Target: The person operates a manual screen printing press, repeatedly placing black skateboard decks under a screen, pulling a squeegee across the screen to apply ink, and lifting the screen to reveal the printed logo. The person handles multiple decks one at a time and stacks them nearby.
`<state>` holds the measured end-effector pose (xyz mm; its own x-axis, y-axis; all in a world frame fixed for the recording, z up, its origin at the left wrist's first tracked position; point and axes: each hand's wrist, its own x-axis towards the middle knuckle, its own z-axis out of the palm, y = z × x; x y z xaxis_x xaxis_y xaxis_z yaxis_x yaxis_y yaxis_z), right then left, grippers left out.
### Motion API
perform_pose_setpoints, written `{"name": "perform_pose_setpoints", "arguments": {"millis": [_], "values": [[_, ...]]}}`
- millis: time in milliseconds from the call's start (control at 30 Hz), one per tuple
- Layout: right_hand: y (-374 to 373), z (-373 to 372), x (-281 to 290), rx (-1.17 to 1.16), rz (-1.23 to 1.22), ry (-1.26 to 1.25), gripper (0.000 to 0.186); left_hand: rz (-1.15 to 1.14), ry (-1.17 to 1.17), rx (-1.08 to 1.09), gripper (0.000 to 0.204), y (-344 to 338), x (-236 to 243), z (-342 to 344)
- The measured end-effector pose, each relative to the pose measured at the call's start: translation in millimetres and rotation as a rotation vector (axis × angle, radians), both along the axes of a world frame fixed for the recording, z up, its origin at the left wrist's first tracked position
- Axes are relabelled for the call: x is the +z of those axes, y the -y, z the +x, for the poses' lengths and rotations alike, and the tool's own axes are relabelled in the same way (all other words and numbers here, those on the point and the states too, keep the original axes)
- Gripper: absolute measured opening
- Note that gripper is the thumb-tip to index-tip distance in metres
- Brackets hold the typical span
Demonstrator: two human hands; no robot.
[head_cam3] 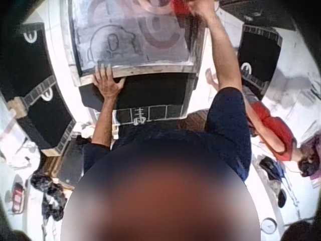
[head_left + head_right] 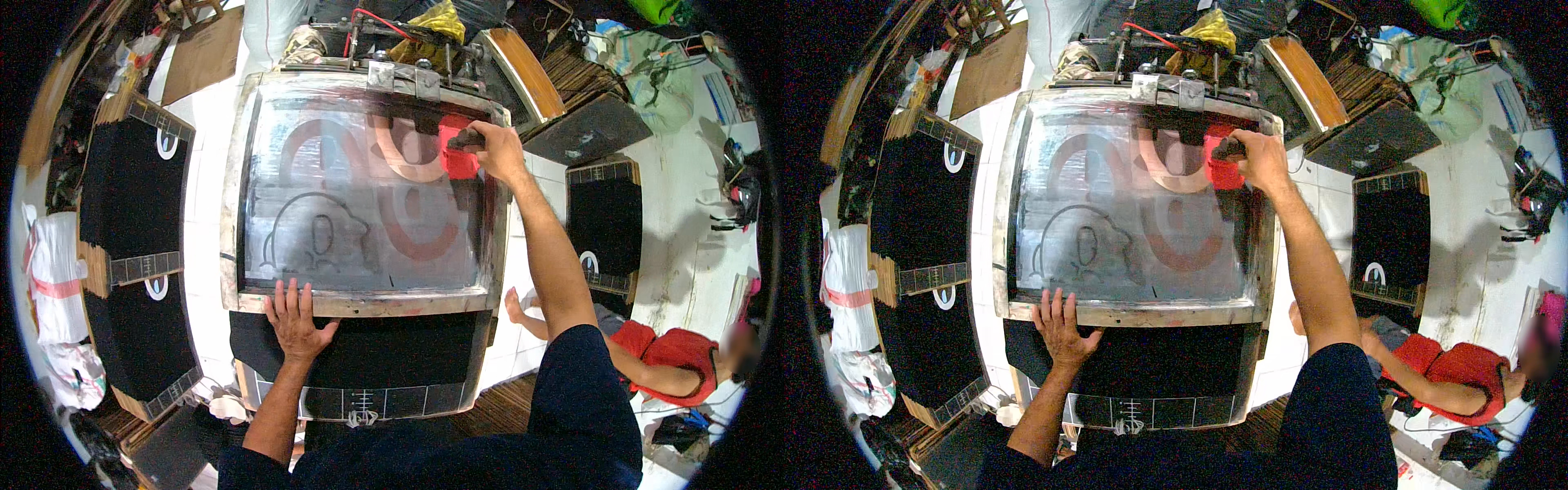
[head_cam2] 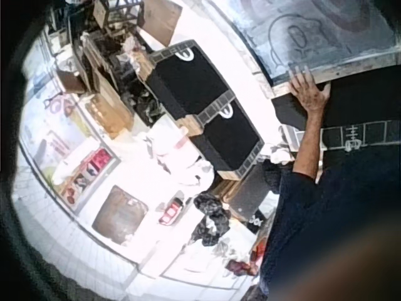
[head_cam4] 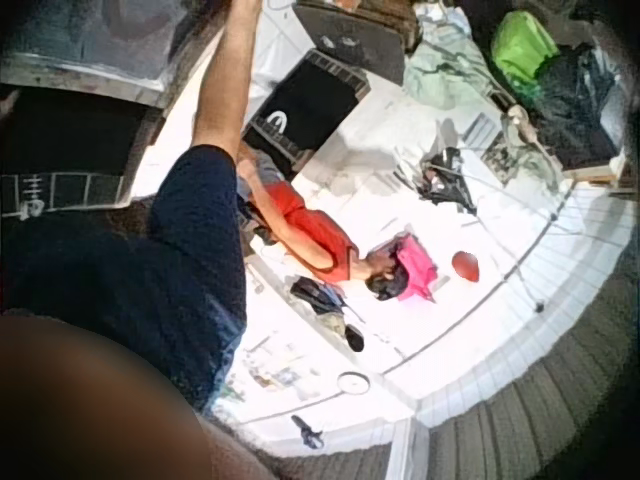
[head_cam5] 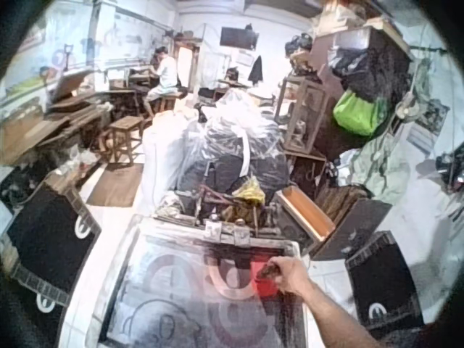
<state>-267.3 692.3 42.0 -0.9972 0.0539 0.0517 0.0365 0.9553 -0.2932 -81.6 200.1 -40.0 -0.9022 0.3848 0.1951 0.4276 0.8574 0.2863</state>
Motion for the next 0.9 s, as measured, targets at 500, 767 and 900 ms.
{"name": "perform_pose_setpoints", "arguments": {"millis": [500,767,900], "values": [[-8,21,-2,0.069,-0.093,-0.035,0.039,0.012,0.015,-0.011,0.097,1,1,1],[-9,-8,-29,-0.056,0.001,-0.211,0.037,-0.003,0.029,0.008,0.095,0,0,1],[23,57,-24,-0.065,0.012,-0.201,0.031,0.018,0.001,0.008,0.092,-3,3,1]]}}
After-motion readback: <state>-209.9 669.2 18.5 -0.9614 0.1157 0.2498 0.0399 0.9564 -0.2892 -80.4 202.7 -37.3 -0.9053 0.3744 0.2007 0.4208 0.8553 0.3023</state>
